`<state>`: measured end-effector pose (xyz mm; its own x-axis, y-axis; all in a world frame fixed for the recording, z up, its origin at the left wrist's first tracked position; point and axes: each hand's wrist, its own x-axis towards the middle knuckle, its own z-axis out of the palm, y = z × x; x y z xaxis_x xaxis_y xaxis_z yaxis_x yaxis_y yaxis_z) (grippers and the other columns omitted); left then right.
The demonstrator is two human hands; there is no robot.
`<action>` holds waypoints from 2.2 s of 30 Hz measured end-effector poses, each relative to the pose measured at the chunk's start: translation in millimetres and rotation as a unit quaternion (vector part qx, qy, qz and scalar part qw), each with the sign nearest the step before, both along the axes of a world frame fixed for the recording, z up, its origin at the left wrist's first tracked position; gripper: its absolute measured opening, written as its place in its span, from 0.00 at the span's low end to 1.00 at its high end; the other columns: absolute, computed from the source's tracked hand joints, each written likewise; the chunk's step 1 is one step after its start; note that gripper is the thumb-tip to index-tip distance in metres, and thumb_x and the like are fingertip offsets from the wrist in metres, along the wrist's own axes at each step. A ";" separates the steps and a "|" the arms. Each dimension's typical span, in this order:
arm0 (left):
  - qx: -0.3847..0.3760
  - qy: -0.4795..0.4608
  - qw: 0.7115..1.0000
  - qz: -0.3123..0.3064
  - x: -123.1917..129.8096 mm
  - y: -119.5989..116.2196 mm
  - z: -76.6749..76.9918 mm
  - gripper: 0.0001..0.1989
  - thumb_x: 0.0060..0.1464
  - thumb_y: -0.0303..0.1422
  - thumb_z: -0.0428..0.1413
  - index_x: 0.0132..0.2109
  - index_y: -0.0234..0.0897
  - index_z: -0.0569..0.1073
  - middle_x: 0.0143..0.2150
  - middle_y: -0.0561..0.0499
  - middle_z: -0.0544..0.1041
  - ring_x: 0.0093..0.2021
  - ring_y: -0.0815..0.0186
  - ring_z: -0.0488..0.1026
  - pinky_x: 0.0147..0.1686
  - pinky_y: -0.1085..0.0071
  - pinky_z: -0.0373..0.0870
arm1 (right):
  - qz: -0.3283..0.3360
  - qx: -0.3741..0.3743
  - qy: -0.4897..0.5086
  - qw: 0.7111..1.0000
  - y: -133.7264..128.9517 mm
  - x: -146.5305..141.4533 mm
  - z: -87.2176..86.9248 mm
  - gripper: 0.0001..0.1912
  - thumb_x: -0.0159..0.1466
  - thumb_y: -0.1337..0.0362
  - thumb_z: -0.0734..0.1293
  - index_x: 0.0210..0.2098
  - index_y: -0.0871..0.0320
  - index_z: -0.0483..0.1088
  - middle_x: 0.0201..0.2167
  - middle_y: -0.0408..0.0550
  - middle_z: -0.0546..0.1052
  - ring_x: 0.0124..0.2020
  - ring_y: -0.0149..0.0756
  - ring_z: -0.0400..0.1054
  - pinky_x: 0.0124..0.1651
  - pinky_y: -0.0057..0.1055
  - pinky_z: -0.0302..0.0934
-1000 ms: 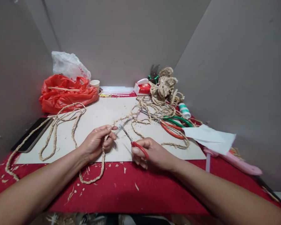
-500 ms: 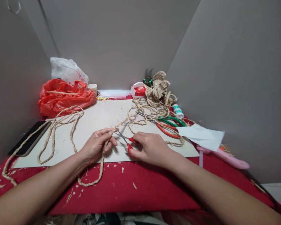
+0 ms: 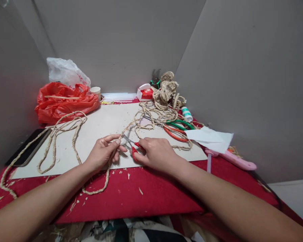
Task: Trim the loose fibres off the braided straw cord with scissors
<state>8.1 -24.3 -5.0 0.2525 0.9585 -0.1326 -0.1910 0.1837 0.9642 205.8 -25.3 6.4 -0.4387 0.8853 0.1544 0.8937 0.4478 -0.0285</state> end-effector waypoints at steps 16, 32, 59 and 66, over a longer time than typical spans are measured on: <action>-0.009 0.046 0.997 0.066 4.0 0.9 -2.2 0.09 0.48 0.31 0.61 0.37 0.30 0.76 0.27 0.48 0.78 0.19 0.73 0.69 0.18 0.77 0.64 | 0.023 0.003 -0.020 1.000 -0.3 -7.3 -12.3 0.18 0.62 0.53 0.61 0.28 0.59 0.74 0.25 0.49 0.78 0.24 0.35 0.68 0.26 0.30 0.37; -0.009 0.037 0.997 0.062 2.4 1.2 -2.7 0.10 0.47 0.32 0.62 0.37 0.30 0.76 0.27 0.48 0.78 0.19 0.75 0.67 0.18 0.79 0.64 | 0.048 -0.016 0.015 0.999 -3.3 -3.1 -10.5 0.16 0.63 0.58 0.60 0.26 0.58 0.74 0.24 0.46 0.77 0.24 0.31 0.65 0.27 0.29 0.40; -0.019 -0.022 0.999 0.017 -2.7 3.6 -1.3 0.11 0.47 0.34 0.64 0.37 0.32 0.76 0.27 0.50 0.78 0.19 0.76 0.66 0.19 0.80 0.63 | 0.025 -0.018 0.190 0.981 0.8 2.2 -13.2 0.17 0.55 0.59 0.63 0.14 0.59 0.63 0.13 0.38 0.62 0.18 0.25 0.49 0.25 0.27 0.39; -0.024 -0.031 0.999 0.020 -2.4 2.8 -3.9 0.13 0.45 0.35 0.65 0.35 0.31 0.74 0.26 0.49 0.78 0.18 0.76 0.66 0.18 0.80 0.64 | 0.042 -0.014 0.112 0.993 2.1 0.6 -9.7 0.13 0.55 0.59 0.63 0.18 0.59 0.67 0.18 0.42 0.70 0.20 0.27 0.56 0.26 0.27 0.40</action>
<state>5.7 -21.5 -8.8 0.2231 0.9608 -0.1645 -0.2575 0.2208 0.9407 206.4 -23.2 -3.3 -0.4693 0.8520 0.2318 0.8226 0.5173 -0.2361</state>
